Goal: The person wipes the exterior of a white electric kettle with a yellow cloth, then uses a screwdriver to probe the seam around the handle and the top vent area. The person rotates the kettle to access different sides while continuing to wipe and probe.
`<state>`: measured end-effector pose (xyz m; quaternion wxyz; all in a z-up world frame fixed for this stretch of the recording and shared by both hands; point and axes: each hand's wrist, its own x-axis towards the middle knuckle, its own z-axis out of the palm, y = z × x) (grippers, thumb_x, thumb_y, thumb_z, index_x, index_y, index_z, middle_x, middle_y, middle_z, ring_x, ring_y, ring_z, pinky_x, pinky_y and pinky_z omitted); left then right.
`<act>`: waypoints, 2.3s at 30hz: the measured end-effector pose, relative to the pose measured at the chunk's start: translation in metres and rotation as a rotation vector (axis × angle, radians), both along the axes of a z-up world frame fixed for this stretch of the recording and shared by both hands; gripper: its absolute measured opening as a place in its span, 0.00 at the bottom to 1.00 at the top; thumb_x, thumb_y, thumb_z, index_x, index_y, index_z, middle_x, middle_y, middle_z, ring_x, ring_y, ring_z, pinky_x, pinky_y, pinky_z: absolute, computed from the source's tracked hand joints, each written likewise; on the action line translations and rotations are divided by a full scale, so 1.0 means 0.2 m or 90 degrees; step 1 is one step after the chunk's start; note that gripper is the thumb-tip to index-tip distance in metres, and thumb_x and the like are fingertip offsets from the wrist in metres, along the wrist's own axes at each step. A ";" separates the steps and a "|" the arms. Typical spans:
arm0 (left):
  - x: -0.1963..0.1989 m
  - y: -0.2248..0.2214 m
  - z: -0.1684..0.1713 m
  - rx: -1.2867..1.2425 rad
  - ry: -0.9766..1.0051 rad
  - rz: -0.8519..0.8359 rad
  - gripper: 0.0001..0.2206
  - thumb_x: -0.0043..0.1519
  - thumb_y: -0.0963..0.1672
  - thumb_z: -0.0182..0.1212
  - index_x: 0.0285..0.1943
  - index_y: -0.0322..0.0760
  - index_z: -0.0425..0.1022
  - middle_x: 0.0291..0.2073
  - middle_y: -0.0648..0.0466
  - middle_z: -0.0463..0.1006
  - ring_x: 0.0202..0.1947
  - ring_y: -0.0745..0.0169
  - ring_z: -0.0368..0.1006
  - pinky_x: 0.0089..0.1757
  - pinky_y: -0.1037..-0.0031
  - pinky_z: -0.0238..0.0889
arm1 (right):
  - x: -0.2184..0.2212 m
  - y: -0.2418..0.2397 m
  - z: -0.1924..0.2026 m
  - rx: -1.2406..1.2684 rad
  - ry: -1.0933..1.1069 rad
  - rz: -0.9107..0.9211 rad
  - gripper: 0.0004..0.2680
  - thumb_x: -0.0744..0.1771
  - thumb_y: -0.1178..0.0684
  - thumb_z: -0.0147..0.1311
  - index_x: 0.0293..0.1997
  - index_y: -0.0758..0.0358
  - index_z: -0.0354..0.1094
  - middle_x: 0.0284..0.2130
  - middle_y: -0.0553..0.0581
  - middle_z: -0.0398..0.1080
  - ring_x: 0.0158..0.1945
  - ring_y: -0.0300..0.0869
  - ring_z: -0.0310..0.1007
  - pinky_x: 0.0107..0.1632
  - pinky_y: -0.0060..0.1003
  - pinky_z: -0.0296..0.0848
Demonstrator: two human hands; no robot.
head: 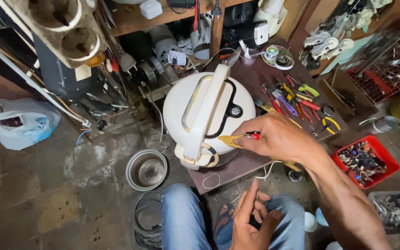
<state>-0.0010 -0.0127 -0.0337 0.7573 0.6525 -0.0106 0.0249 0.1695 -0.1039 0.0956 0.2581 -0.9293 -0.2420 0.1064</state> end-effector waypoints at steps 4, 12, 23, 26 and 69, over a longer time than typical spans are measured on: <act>-0.01 -0.02 0.00 -0.017 -0.009 0.011 0.31 0.60 0.44 0.63 0.74 0.41 0.58 0.41 0.52 0.75 0.26 0.69 0.63 0.30 0.74 0.59 | -0.01 0.03 0.02 0.014 0.048 0.013 0.08 0.65 0.48 0.56 0.43 0.52 0.80 0.38 0.46 0.83 0.23 0.36 0.72 0.30 0.34 0.69; -0.02 -0.01 0.00 -0.021 -0.001 0.009 0.32 0.60 0.47 0.64 0.75 0.42 0.58 0.41 0.52 0.75 0.27 0.70 0.62 0.31 0.75 0.58 | -0.03 0.05 0.04 -0.011 0.052 -0.012 0.07 0.64 0.48 0.56 0.41 0.48 0.81 0.30 0.44 0.83 0.14 0.36 0.54 0.23 0.35 0.56; -0.03 -0.02 -0.02 -0.025 -0.033 0.005 0.34 0.56 0.40 0.65 0.74 0.41 0.60 0.40 0.51 0.75 0.25 0.72 0.63 0.28 0.76 0.58 | -0.05 0.12 0.02 -0.023 -0.028 0.022 0.07 0.65 0.49 0.54 0.41 0.52 0.80 0.23 0.51 0.79 0.17 0.40 0.63 0.28 0.40 0.60; -0.04 -0.02 -0.03 -0.032 -0.048 0.011 0.33 0.57 0.39 0.66 0.74 0.41 0.59 0.41 0.50 0.75 0.25 0.72 0.62 0.27 0.76 0.57 | -0.06 0.13 0.02 -0.013 0.002 0.012 0.08 0.66 0.49 0.54 0.42 0.54 0.80 0.19 0.51 0.77 0.15 0.38 0.57 0.26 0.38 0.58; -0.08 -0.05 -0.01 -0.038 0.019 -0.007 0.33 0.55 0.45 0.67 0.73 0.45 0.63 0.40 0.54 0.77 0.25 0.74 0.63 0.29 0.78 0.56 | -0.09 0.13 0.03 -0.037 0.017 -0.021 0.08 0.66 0.46 0.52 0.40 0.51 0.77 0.13 0.56 0.65 0.17 0.44 0.53 0.28 0.43 0.55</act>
